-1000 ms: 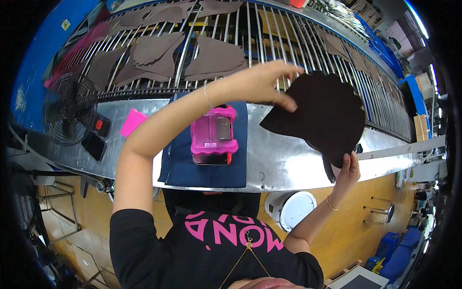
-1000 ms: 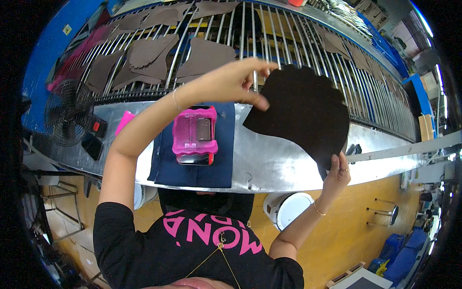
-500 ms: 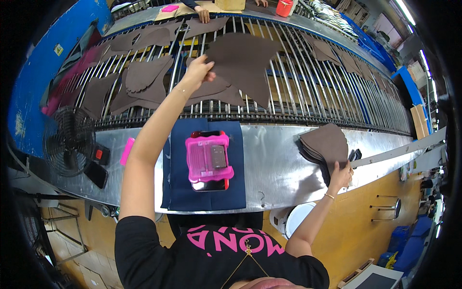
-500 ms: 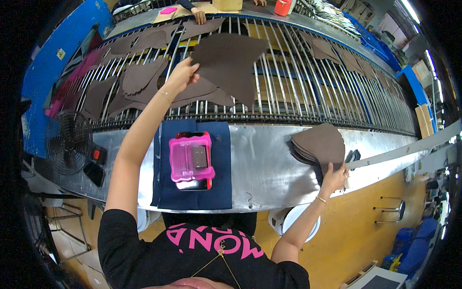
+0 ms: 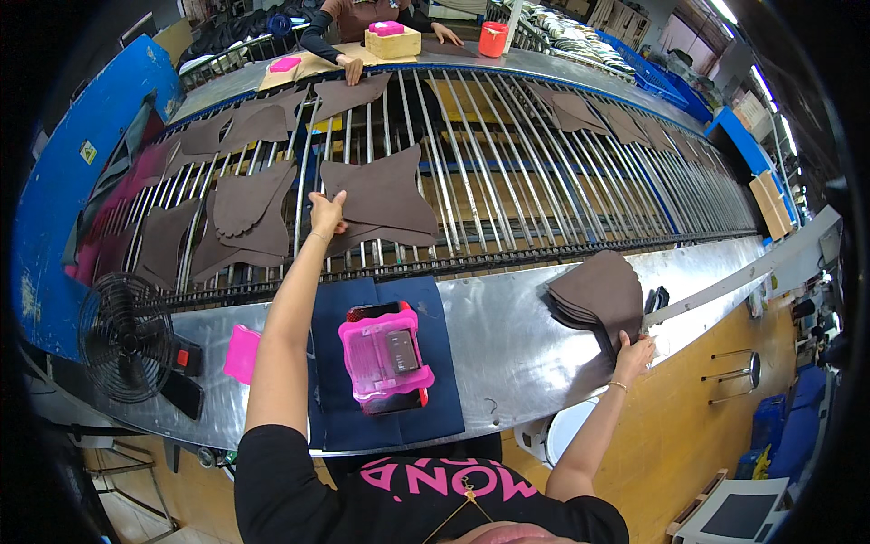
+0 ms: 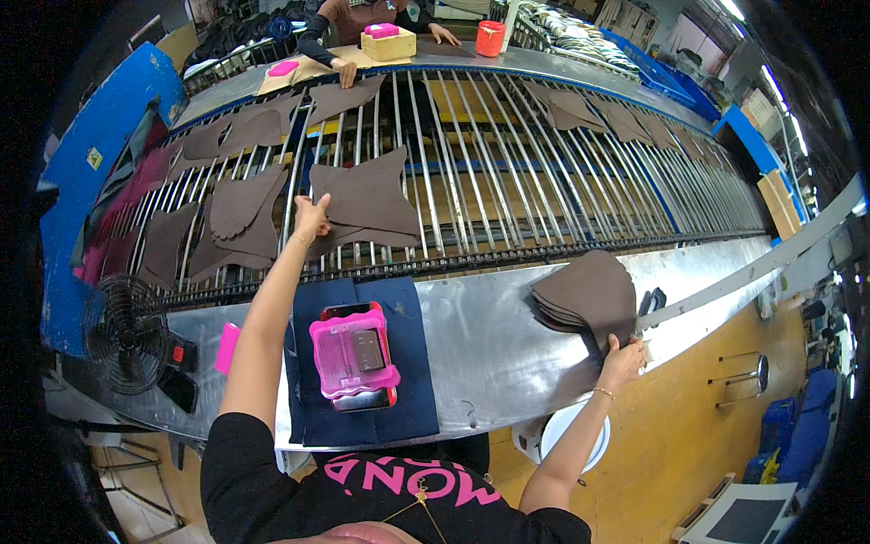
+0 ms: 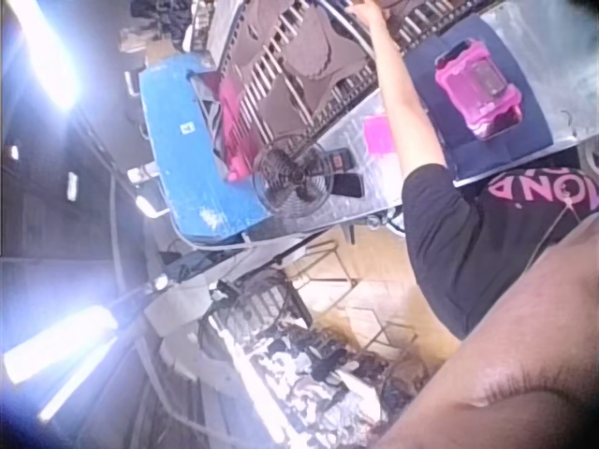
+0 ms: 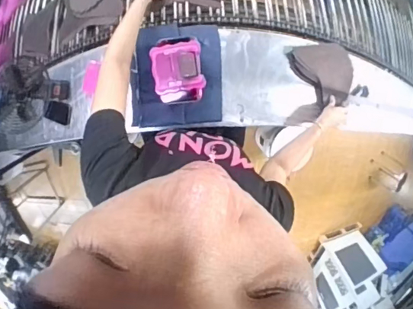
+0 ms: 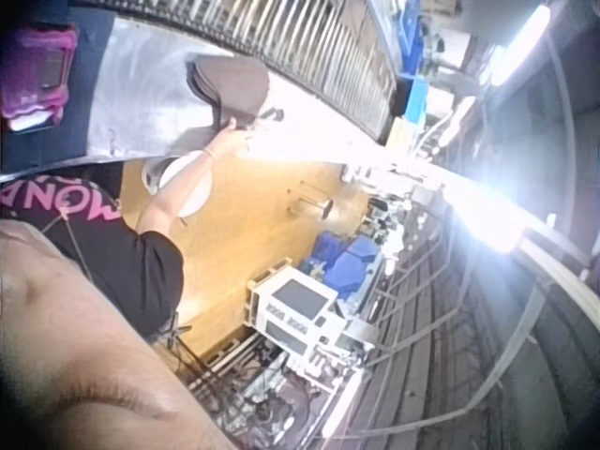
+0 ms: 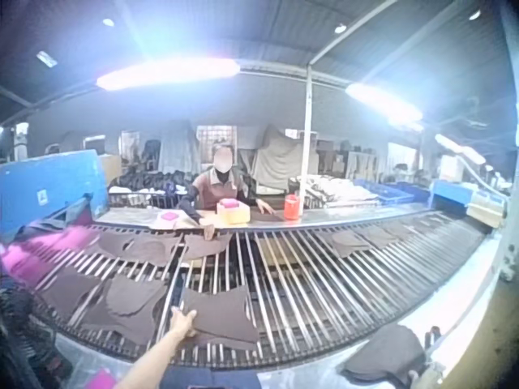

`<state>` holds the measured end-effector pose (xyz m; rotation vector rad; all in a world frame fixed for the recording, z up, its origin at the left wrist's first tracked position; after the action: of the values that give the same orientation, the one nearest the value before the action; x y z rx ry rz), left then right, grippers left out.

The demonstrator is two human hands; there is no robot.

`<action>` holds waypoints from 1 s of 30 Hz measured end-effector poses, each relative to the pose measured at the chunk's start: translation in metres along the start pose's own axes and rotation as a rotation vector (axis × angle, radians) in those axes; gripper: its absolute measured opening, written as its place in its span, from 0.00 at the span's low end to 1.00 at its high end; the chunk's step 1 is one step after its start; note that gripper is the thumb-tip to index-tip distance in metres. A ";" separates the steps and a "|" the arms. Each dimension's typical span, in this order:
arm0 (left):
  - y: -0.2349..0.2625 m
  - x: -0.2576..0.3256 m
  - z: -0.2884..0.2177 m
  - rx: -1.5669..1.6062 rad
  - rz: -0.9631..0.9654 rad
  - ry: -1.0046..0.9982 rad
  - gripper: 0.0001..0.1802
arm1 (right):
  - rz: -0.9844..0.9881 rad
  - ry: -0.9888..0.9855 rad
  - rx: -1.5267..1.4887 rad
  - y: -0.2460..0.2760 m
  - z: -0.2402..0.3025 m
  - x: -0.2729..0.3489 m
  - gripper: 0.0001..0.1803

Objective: The person picks up brown fabric pieces from a conveyor belt and places them onto a stack on the table. They briefly walk away to retrieve more pieces from a nearby table and return to continue stacking them.

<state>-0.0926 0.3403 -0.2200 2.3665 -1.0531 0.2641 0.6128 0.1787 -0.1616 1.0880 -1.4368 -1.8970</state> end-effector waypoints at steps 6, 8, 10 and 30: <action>0.041 0.043 -0.015 0.045 0.085 -0.136 0.35 | -0.016 0.147 -0.024 -0.004 -0.002 -0.010 0.29; 0.050 0.065 -0.019 0.082 0.199 -0.150 0.36 | -0.081 0.181 -0.064 -0.021 -0.019 -0.014 0.28; 0.072 0.093 -0.021 0.169 0.303 -0.179 0.38 | -0.145 0.228 -0.141 -0.008 -0.003 -0.005 0.27; 0.172 0.218 -0.004 0.296 0.308 -0.284 0.25 | -0.046 0.069 0.019 0.005 0.004 0.012 0.23</action>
<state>-0.0717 0.1092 -0.0674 2.5469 -1.6159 0.2088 0.6026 0.1697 -0.1594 1.1940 -1.4060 -1.8620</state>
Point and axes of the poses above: each hand's wrist, its own x-axis away from the middle knuckle, its own y-axis out of the back of the hand, z = x × y, the point moved 5 cm from there along -x, towards the middle knuckle, and after that the axes turned 12 degrees about y, right-handed, at the moved point
